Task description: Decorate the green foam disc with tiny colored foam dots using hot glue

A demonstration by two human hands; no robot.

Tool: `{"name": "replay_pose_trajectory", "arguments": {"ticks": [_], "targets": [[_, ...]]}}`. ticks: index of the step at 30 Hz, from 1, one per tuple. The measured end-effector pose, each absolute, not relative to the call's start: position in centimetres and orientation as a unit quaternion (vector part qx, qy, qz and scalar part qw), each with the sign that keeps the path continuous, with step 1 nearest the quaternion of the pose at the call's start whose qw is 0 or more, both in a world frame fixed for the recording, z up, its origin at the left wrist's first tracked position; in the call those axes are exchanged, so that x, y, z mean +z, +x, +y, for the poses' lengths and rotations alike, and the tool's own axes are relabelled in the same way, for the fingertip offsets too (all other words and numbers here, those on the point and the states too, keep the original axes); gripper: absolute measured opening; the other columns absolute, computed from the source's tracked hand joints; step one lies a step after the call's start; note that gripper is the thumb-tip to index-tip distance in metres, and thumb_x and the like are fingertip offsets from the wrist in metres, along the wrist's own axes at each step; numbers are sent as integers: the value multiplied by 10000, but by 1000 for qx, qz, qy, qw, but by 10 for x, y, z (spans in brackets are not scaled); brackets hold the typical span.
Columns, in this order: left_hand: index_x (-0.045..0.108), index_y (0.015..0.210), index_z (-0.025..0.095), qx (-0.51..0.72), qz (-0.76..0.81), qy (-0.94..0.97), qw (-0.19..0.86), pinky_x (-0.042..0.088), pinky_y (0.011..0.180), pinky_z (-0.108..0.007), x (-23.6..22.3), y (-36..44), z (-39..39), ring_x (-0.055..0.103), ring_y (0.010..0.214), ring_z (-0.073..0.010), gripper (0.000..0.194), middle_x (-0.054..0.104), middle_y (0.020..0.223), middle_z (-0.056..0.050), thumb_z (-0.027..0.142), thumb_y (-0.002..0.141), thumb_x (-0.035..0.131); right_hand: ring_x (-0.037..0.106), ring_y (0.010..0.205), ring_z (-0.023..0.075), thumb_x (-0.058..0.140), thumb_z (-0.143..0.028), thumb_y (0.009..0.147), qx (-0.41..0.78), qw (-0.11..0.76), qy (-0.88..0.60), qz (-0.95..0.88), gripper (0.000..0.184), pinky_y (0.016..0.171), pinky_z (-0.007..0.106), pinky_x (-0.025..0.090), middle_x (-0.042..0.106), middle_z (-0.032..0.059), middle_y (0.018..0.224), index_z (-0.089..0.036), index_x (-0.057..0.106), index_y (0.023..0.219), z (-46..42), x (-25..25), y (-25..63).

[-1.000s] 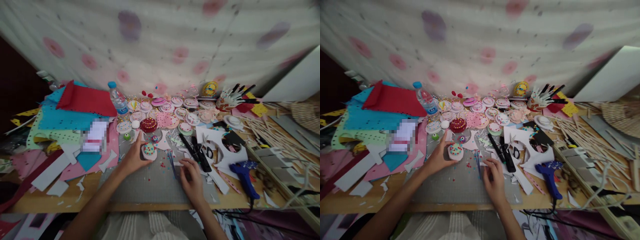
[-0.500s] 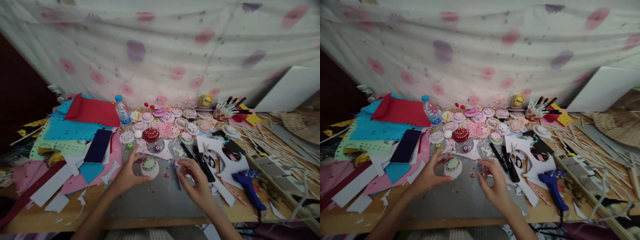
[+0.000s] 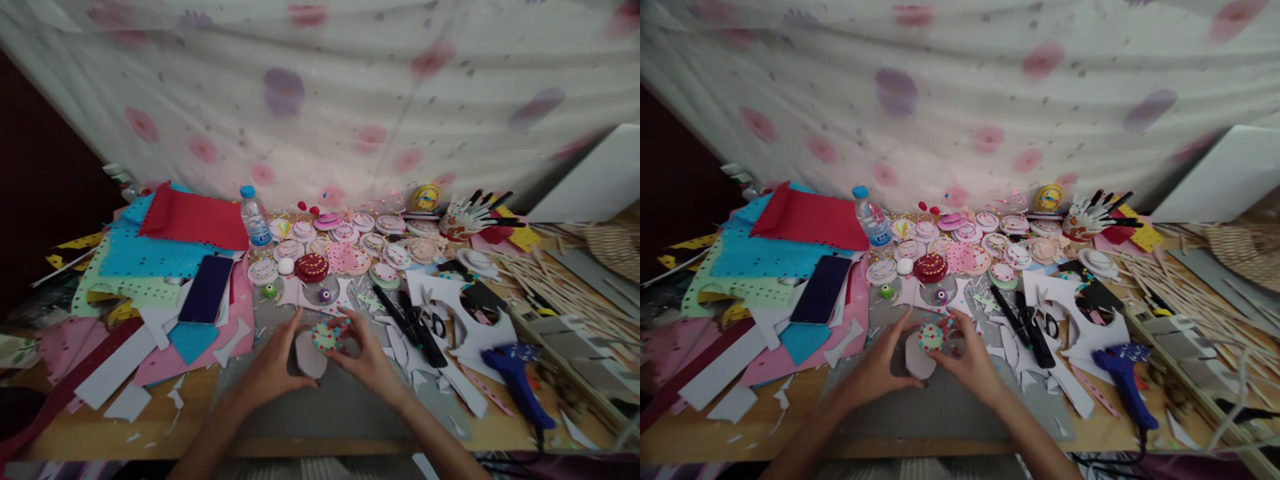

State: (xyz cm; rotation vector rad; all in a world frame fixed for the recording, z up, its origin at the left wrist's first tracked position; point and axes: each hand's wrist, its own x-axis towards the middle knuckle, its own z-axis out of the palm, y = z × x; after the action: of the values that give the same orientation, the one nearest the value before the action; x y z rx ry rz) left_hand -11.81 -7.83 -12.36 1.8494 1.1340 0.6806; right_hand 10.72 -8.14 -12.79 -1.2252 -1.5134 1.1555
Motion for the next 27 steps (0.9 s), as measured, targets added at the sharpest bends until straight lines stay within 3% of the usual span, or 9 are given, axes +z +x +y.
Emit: {"name": "replay_pose_trajectory", "arguments": {"ticks": [3, 6, 8, 11, 15, 17, 20, 24, 27], "targets": [[299, 1487, 278, 358, 431, 664, 495, 230, 1162, -564, -126, -115, -80, 322, 1414, -352, 1006, 365, 1523, -166, 476, 657, 832, 614, 1119, 219, 755, -363, 758, 505, 461, -469, -559, 705, 986, 405, 483, 619, 97, 1219, -261, 366, 1337, -83, -117, 108], [454, 1391, 253, 443, 351, 498, 658, 365, 1106, -492, -117, -103, -84, 468, 1327, -323, 718, 473, 1444, -171, 614, 798, 638, 591, 1178, 220, 756, -392, 763, 533, 483, -440, -537, 706, 1045, 420, 449, 609, 97, 1261, -282, 366, 1341, -87, -108, 100], [552, 1304, 257, 447, 305, 407, 736, 490, 984, -409, -108, -95, -87, 582, 1208, -294, 595, 571, 1344, -146, 596, 821, 625, 561, 1225, 233, 769, -407, 747, 524, 477, -440, -551, 711, 1074, 435, 427, 583, 107, 1303, -278, 388, 1334, -90, -104, 93], [635, 1198, 282, 457, 291, 355, 761, 545, 835, -286, -97, -91, -88, 657, 1074, -227, 422, 658, 1207, -84, 454, 820, 709, 535, 1254, 253, 787, -418, 722, 490, 460, -449, -589, 710, 1061, 429, 443, 550, 117, 1348, -272, 433, 1321, -94, -100, 90], [666, 1131, 276, 509, 310, 420, 685, 549, 815, -240, -94, -104, -86, 676, 998, -182, 392, 693, 1097, -50, 331, 764, 791, 527, 1254, 225, 766, -339, 763, 465, 452, -437, -623, 694, 1024, 357, 466, 528, 96, 1384, -303, 427, 1368, -101, -84, 107], [654, 1140, 296, 533, 338, 492, 600, 541, 876, -244, -92, -112, -86, 657, 1045, -172, 439, 672, 1139, -35, 232, 736, 815, 564, 1190, 197, 707, -330, 822, 463, 468, -441, -610, 488, 959, 302, 492, 576, 70, 1319, -310, 533, 1277, -104, -73, 119], [623, 1186, 305, 528, 381, 622, 435, 508, 977, -280, -81, -123, -87, 598, 1155, -181, 519, 619, 1223, -41, 134, 731, 802, 634, 926, 155, 602, -387, 895, 502, 465, -469, -557, 187, 778, 241, 518, 688, 47, 1008, -265, 698, 999, -106, -58, 127], [585, 1247, 261, 451, 351, 781, 251, 511, 978, -307, -63, -129, -89, 600, 1136, -192, 522, 624, 1213, -83, 116, 776, 758, 580, 689, 115, 582, -491, 885, 607, 407, -476, -489, 328, 640, 224, 478, 704, 46, 803, -213, 756, 891, -101, -49, 120], [572, 1268, 237, 416, 308, 829, 213, 522, 963, -325, -56, -130, -89, 606, 1131, -201, 461, 634, 1207, -107, 136, 836, 699, 571, 648, 96, 676, -486, 816, 654, 368, -465, -469, 292, 593, 203, 459, 716, 34, 781, -210, 757, 870, -96, -45, 112]]}}
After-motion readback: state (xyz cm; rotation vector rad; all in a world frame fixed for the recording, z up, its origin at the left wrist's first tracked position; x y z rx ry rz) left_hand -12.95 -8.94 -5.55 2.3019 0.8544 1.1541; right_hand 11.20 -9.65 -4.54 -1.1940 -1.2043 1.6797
